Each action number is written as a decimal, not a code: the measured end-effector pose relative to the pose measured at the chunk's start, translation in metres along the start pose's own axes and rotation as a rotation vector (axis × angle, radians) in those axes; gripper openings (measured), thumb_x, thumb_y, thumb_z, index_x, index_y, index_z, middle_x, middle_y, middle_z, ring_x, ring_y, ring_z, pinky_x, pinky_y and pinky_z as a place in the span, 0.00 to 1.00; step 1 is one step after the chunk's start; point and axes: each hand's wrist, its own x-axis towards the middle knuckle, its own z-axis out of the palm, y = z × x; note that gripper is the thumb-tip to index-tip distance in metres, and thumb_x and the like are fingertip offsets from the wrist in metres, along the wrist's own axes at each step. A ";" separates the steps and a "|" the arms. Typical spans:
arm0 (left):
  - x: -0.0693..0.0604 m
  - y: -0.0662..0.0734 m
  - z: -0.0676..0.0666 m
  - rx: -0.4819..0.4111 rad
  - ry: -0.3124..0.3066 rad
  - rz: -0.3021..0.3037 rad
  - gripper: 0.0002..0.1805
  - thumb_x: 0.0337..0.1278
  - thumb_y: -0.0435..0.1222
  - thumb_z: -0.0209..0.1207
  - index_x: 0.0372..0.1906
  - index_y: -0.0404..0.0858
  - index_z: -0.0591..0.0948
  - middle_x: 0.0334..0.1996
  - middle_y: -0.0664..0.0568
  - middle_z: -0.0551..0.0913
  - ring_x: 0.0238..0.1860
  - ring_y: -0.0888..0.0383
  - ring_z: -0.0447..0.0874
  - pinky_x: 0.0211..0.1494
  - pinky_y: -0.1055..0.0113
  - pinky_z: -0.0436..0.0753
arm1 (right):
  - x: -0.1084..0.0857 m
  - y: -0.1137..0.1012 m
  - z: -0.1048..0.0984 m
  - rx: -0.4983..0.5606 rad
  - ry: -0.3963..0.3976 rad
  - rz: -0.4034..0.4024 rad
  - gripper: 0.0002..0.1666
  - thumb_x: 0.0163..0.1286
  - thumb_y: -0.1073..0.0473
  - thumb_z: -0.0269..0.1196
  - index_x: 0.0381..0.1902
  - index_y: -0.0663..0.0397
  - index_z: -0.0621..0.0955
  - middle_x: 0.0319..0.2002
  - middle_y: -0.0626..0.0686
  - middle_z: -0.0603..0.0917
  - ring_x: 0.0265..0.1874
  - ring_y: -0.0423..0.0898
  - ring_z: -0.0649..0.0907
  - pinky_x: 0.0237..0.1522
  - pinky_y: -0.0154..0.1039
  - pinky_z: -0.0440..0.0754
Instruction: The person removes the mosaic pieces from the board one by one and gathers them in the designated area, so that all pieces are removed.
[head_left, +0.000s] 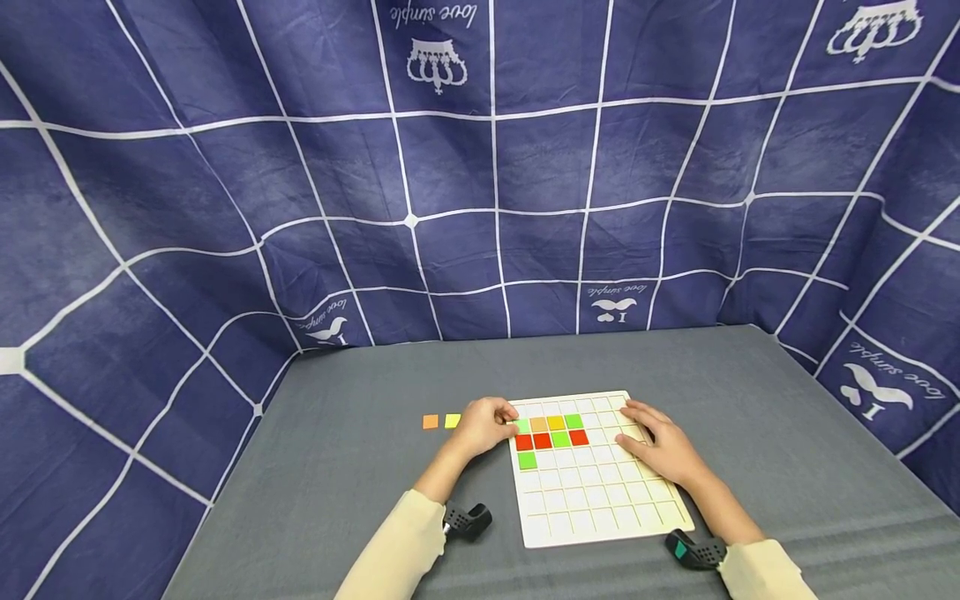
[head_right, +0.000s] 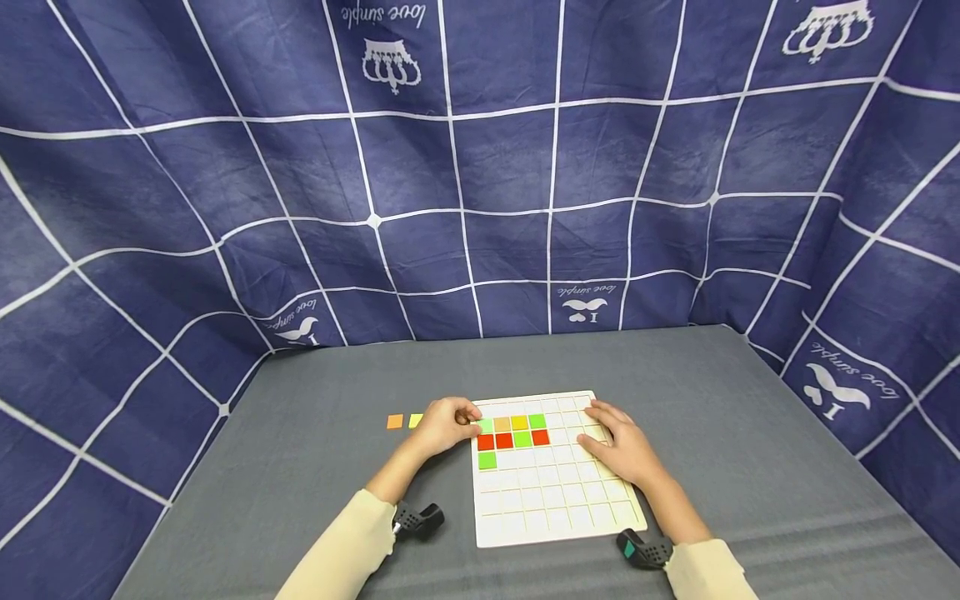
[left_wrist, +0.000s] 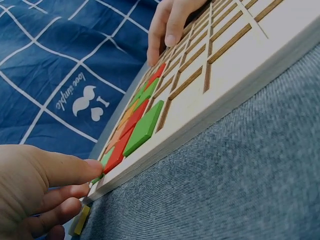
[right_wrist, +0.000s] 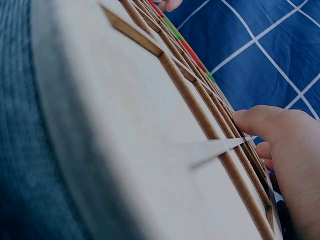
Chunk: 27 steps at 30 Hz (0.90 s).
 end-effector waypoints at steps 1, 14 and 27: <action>0.000 0.000 0.000 0.015 0.006 0.016 0.06 0.49 0.31 0.70 0.32 0.39 0.84 0.25 0.59 0.78 0.25 0.64 0.71 0.31 0.69 0.73 | 0.000 0.000 0.000 -0.001 0.000 -0.001 0.34 0.65 0.48 0.66 0.61 0.64 0.76 0.66 0.64 0.70 0.65 0.66 0.67 0.60 0.65 0.63; 0.004 0.004 -0.001 0.110 -0.044 -0.017 0.07 0.49 0.36 0.71 0.32 0.39 0.84 0.28 0.55 0.76 0.31 0.61 0.73 0.37 0.67 0.73 | 0.001 0.002 0.001 -0.002 0.002 0.002 0.34 0.65 0.48 0.66 0.62 0.63 0.76 0.66 0.63 0.70 0.65 0.66 0.67 0.60 0.65 0.64; 0.006 0.005 -0.001 0.023 -0.032 -0.009 0.04 0.55 0.35 0.67 0.32 0.39 0.82 0.26 0.58 0.79 0.27 0.64 0.74 0.34 0.68 0.74 | 0.000 0.000 0.001 0.000 0.004 0.007 0.34 0.65 0.48 0.66 0.62 0.64 0.75 0.66 0.64 0.70 0.65 0.66 0.67 0.60 0.65 0.63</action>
